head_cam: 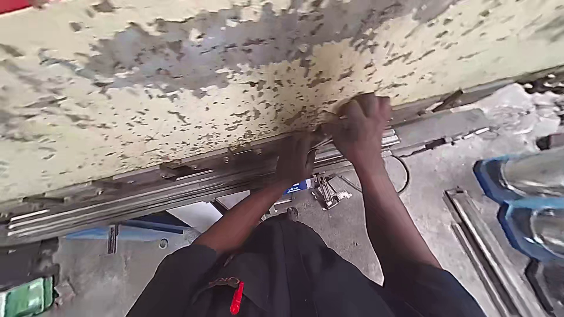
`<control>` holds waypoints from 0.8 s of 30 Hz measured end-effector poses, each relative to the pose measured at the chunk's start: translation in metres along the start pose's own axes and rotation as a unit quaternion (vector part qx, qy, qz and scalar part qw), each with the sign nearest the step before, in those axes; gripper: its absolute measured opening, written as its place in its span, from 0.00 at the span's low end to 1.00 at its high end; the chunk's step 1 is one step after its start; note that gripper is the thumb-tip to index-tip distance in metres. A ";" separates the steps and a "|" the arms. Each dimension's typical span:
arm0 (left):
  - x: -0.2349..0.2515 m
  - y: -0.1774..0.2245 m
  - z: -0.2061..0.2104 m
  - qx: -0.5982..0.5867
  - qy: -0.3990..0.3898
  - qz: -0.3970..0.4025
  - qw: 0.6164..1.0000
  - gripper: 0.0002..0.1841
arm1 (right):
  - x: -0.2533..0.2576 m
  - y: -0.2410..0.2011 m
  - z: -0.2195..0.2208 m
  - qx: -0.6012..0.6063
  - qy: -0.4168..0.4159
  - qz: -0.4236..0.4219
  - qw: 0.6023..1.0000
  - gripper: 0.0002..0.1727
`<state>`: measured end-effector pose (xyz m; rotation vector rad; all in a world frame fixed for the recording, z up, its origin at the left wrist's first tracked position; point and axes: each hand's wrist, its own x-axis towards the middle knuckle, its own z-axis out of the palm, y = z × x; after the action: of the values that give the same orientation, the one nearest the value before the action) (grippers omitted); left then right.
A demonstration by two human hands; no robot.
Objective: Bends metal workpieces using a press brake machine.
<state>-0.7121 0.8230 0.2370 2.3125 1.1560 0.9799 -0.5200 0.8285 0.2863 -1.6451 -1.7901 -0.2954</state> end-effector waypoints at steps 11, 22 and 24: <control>0.006 0.005 -0.001 -0.586 -0.036 -0.517 0.622 0.22 | 0.005 0.029 -0.016 0.054 -0.043 0.105 0.992 0.27; -0.055 -0.022 -0.002 -0.547 -0.104 -0.427 0.712 0.21 | -0.062 0.010 -0.036 -0.048 -0.385 0.049 0.921 0.28; -0.069 -0.037 -0.004 -0.522 -0.112 -0.404 0.743 0.20 | -0.096 -0.003 -0.024 -0.023 -0.460 0.062 0.886 0.27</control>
<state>-0.7644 0.7892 0.1888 0.8413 0.9468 0.6658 -0.5180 0.7379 0.2460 -2.1112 -2.3071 0.6215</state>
